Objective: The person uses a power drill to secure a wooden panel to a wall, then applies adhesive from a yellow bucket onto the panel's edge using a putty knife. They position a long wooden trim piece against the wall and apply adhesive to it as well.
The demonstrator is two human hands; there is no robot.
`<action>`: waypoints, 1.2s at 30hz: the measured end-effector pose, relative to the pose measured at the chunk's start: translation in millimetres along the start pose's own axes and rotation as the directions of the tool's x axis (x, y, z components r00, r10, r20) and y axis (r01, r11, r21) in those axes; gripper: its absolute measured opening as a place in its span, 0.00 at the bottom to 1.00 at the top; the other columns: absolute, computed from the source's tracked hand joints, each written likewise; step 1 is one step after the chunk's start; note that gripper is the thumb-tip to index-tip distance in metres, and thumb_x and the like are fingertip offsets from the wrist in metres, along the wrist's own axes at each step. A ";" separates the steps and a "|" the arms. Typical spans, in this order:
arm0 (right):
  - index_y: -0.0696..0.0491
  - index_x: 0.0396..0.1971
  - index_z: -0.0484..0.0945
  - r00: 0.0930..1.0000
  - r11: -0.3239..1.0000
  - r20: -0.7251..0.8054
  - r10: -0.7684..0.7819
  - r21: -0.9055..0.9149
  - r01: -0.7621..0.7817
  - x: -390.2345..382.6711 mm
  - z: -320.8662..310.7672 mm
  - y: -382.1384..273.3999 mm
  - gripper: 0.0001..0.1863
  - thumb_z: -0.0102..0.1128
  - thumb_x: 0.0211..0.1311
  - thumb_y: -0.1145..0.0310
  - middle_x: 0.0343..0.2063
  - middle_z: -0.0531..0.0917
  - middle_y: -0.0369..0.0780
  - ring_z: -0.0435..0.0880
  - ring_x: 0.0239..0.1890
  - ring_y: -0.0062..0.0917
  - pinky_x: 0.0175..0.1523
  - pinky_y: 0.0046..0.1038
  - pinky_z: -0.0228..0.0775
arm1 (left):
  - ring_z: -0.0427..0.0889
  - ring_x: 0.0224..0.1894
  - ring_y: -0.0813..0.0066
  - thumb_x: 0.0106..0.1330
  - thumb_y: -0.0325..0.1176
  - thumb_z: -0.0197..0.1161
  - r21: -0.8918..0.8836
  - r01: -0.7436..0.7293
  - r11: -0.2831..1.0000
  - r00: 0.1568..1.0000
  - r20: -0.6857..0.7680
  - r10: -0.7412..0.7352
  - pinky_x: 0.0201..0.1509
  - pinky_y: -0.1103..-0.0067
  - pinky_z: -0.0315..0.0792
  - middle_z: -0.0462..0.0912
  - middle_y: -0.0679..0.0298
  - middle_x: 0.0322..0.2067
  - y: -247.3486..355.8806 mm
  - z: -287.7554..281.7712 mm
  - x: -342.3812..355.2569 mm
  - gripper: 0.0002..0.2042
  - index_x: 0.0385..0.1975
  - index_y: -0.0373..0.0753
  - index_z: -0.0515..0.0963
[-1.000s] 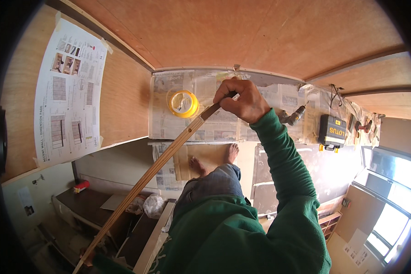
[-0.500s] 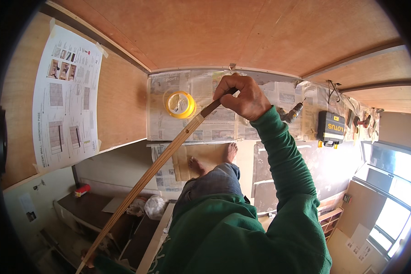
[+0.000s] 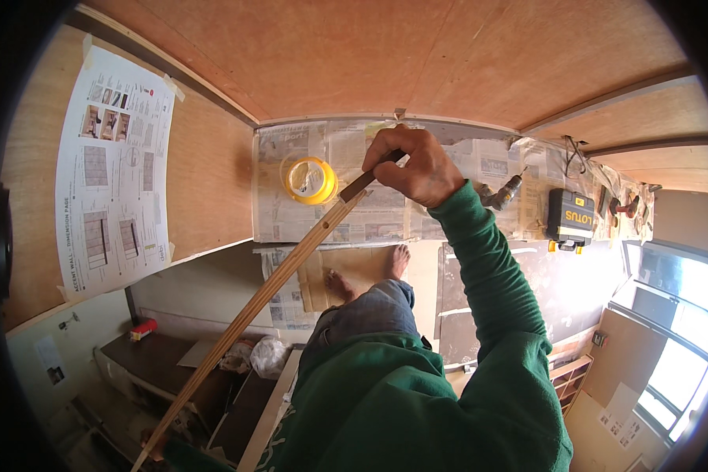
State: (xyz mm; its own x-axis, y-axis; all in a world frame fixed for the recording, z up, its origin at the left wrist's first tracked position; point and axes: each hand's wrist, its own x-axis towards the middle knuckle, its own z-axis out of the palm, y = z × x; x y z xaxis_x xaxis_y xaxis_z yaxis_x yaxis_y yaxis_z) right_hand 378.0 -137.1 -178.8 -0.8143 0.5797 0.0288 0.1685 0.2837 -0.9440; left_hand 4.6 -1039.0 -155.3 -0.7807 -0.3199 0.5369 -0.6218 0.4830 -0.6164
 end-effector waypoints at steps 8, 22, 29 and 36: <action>0.57 0.28 0.84 1.000 1.000 -0.001 0.007 0.000 -0.007 -1.2 -2.5 1.1 0.10 0.61 0.46 0.70 0.28 0.84 0.40 0.81 0.32 0.26 0.44 0.30 0.73 | 0.58 0.13 0.73 0.72 0.48 0.50 0.083 0.045 0.996 0.998 0.046 -0.049 0.21 0.71 0.59 0.63 0.67 0.15 4.0 -6.5 0.6 0.18 0.22 0.45 0.67; 0.58 0.28 0.84 0.999 0.998 -0.012 -0.031 -0.049 0.031 -2.1 -2.3 3.6 0.09 0.61 0.46 0.71 0.27 0.85 0.40 0.81 0.32 0.27 0.43 0.30 0.73 | 0.79 0.22 0.67 0.69 0.50 0.53 -0.021 0.003 1.000 1.000 0.003 -0.003 0.32 0.67 0.75 0.80 0.62 0.22 -7.4 21.4 19.3 0.17 0.33 0.44 0.82; 0.57 0.27 0.85 0.999 0.995 -0.012 -0.033 -0.098 0.032 -1.7 -6.9 5.7 0.09 0.61 0.46 0.71 0.26 0.86 0.40 0.81 0.31 0.27 0.43 0.30 0.74 | 0.84 0.26 0.63 0.63 0.59 0.57 0.102 -0.027 0.994 0.999 -0.039 0.031 0.37 0.65 0.77 0.84 0.65 0.24 -11.3 13.4 24.1 0.19 0.33 0.51 0.85; 0.58 0.27 0.85 1.000 0.996 -0.008 -0.003 -0.087 0.002 -0.3 -10.6 11.6 0.10 0.61 0.45 0.70 0.27 0.86 0.41 0.82 0.32 0.28 0.43 0.30 0.75 | 0.84 0.26 0.66 0.67 0.58 0.55 -0.009 0.022 1.000 0.999 -0.035 -0.023 0.38 0.66 0.77 0.83 0.67 0.24 -6.9 4.9 27.0 0.19 0.33 0.51 0.85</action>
State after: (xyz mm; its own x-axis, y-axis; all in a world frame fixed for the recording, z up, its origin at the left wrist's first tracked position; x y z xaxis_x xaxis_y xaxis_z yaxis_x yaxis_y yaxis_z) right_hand 386.1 -125.9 -186.2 -0.8104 0.5849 0.0340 0.2148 0.3506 -0.9116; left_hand -12.5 -1055.0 -139.3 -0.7638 -0.3020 0.5704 -0.6385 0.4831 -0.5991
